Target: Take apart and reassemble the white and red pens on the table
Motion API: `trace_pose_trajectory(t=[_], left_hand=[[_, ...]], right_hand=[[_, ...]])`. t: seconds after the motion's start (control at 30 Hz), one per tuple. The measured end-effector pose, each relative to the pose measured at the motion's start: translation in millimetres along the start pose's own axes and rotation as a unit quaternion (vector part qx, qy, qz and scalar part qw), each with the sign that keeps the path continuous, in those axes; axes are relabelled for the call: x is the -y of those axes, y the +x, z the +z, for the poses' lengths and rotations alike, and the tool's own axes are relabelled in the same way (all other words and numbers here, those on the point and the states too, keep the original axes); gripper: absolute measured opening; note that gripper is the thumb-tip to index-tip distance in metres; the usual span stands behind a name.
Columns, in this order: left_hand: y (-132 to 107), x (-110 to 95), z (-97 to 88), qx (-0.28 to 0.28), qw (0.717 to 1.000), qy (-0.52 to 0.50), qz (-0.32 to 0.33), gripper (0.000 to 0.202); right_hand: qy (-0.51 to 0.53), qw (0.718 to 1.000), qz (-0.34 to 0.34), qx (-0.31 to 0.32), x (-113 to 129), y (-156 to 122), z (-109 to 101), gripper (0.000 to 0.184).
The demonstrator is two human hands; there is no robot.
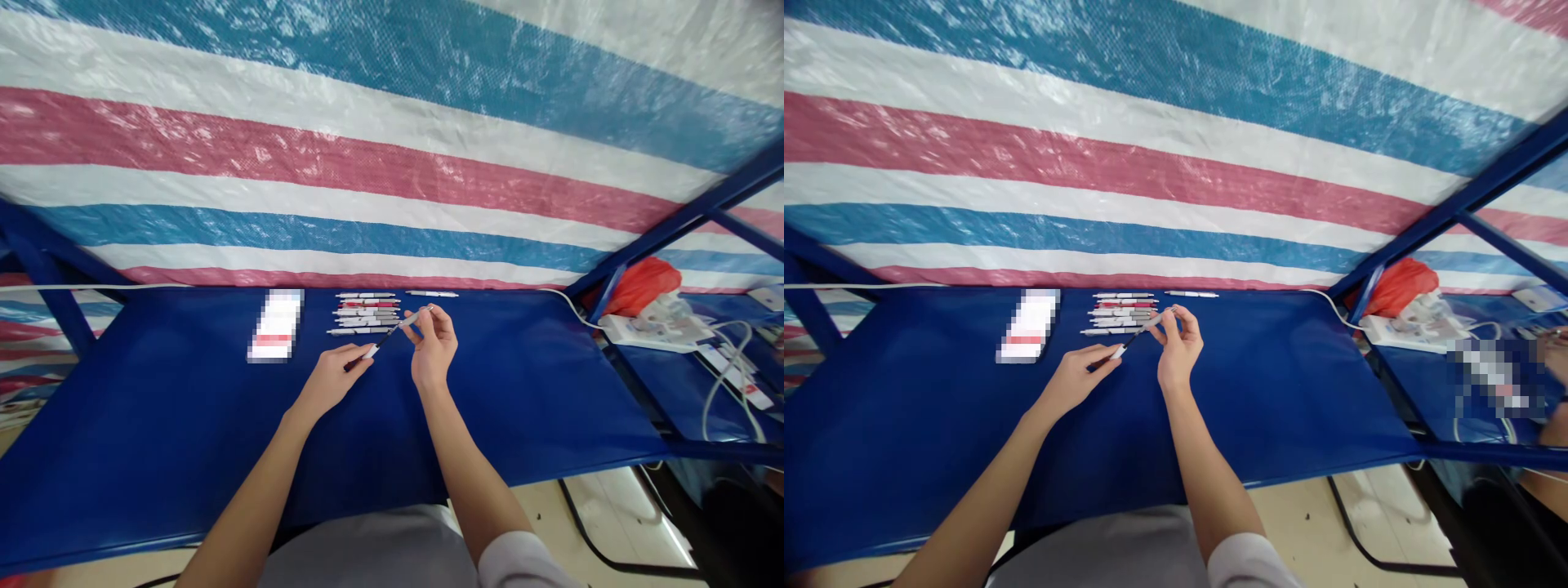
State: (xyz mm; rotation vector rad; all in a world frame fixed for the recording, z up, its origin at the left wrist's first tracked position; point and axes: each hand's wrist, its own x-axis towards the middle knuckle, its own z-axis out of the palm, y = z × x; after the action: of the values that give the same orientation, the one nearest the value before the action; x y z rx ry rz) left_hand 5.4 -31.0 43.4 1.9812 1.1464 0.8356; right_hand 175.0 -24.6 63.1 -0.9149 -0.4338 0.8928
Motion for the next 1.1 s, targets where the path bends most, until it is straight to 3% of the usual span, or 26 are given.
trace_pose_trajectory(t=[0.43, 0.63, 1.1], left_hand=[[-1.2, -6.0, 2.6, 0.015, 1.0, -0.015, -0.001, 0.029], [-2.5, -8.2, 2.8, 0.006, 1.0, -0.01, 0.006, 0.029], [-1.0, -10.7, 2.4, 0.024, 0.999, -0.005, 0.036, 0.031]], right_hand=[[-0.036, 0.999, -0.013, 0.0, 0.0, 0.4, -4.6, 0.028], [-0.007, 1.0, -0.015, -0.009, 2.1, 2.2, -7.7, 0.027], [-0.042, 0.997, 0.039, 0.043, -4.3, -0.3, -12.3, 0.029]])
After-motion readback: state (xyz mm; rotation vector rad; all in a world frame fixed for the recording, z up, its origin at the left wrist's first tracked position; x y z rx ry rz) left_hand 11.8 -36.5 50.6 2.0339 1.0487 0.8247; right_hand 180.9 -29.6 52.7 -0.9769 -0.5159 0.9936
